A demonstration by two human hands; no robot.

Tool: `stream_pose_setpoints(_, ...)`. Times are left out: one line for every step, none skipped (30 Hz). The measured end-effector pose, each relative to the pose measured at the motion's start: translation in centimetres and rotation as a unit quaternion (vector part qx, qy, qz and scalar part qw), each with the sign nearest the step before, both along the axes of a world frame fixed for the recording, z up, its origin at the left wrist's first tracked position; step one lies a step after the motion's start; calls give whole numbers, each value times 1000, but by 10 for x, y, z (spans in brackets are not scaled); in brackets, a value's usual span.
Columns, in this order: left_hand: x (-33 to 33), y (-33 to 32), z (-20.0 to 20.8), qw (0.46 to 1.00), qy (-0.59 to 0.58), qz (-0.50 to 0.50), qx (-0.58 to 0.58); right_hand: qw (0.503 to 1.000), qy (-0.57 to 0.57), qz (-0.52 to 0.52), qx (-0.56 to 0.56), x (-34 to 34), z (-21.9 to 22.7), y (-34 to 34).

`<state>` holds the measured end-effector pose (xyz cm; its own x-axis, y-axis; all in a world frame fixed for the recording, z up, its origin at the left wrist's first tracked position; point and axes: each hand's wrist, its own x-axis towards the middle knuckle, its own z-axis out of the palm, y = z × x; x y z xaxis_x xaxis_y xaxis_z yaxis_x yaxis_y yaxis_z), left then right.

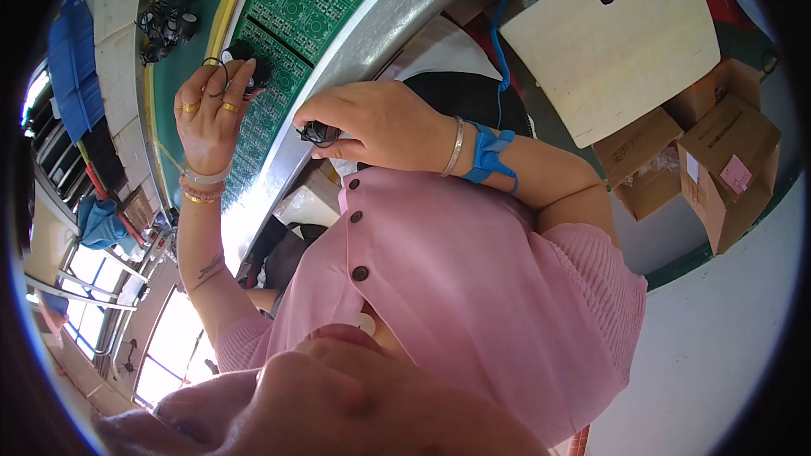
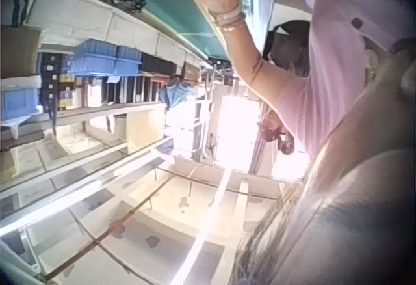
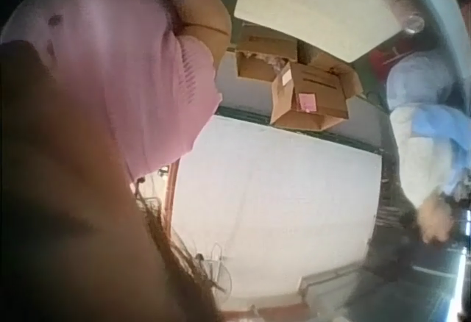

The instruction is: The person assembles a printed circuit board by hand, integrating plastic housing, a fan component, and connectors into the board.

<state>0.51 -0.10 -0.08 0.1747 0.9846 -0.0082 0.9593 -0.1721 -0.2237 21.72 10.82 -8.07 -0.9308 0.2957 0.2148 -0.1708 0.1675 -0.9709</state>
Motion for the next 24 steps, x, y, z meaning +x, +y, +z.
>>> stream_pose_setpoints(0, 0, -1, 1000, 2, 10, -1, 1000, -5, 11, -6, 0, -1, 0)
stream_pose_setpoints(1, 0, -2, 1000, 4, 19, -2, 1000, -10, 22, -12, 0, -1, 0)
stream_pose_setpoints(2, 0, -2, 1000, 3, 18, -4, 1000, -10, 21, -13, -1, -1, 0)
stream_pose_setpoints(5, -1, -1, 999, 21, 26, -10, 1000, -8, 19, -7, -1, -2, 0)
stream_pose_setpoints(7, -1, -2, 999, 39, 34, -15, 1000, -6, 17, 0, -1, -2, -1)
stream_pose_setpoints(6, 0, -3, 999, 38, 33, -17, 1000, -8, 16, -2, -1, -3, -1)
stream_pose_setpoints(6, 2, -2, 998, 40, 32, -23, 1000, -4, 16, -3, -2, -3, -1)
stream_pose_setpoints(5, 3, -1, 998, 42, 31, -28, 1000, -1, 16, -5, -2, -3, -2)
stream_pose_setpoints(4, 4, -1, 998, 42, 33, -30, 1000, -1, 18, -8, -2, -3, -2)
stream_pose_setpoints(2, 5, -1, 998, 35, 26, -35, 1000, 1, 17, -11, -2, -3, -2)
stream_pose_setpoints(0, 7, -1, 999, 28, 19, -39, 1000, 2, 16, -15, -2, -3, -1)
stream_pose_setpoints(0, 11, 0, 999, 28, 20, -40, 1000, 2, 18, -16, -2, -3, 0)
stream_pose_setpoints(1, 16, 2, 998, 27, 3, -58, 1000, 0, 17, -14, -2, -2, 3)
stream_pose_setpoints(2, 22, 4, 997, 27, -14, -76, 1000, -1, 16, -12, -2, -3, 5)
stream_pose_setpoints(1, 30, 6, 993, -6, -43, -111, 1000, -1, 19, -11, -2, -4, 5)
stream_pose_setpoints(-1, 29, 4, 994, -6, -36, -104, 1000, 17, -1, -5, -4, -5, 3)
stream_pose_setpoints(-4, 28, 2, 994, -23, -52, -96, 999, 36, -20, 3, -5, -4, 2)
stream_pose_setpoints(-8, 25, 0, 993, -39, -67, -87, 999, 37, -13, 11, -4, -1, 2)
stream_pose_setpoints(-12, 20, -3, 993, -53, -60, -87, 1000, 11, -3, -9, -2, 0, 2)
stream_pose_setpoints(-11, 17, -5, 994, -52, -55, -82, 999, -16, 7, -28, 0, 2, 1)
stream_pose_setpoints(-9, 14, -6, 997, -37, -34, -63, 998, -39, 21, -47, 0, 6, 6)
stream_pose_setpoints(-7, 14, -7, 999, -22, -16, -42, 996, -35, 21, -78, -2, 7, 10)
stream_pose_setpoints(0, 10, -10, 1000, -11, 12, -22, 992, -17, 15, -123, -1, 5, 10)
stream_pose_setpoints(10, 6, -10, 1000, -9, 18, -12, 986, 1, 10, -166, 0, 1, 7)
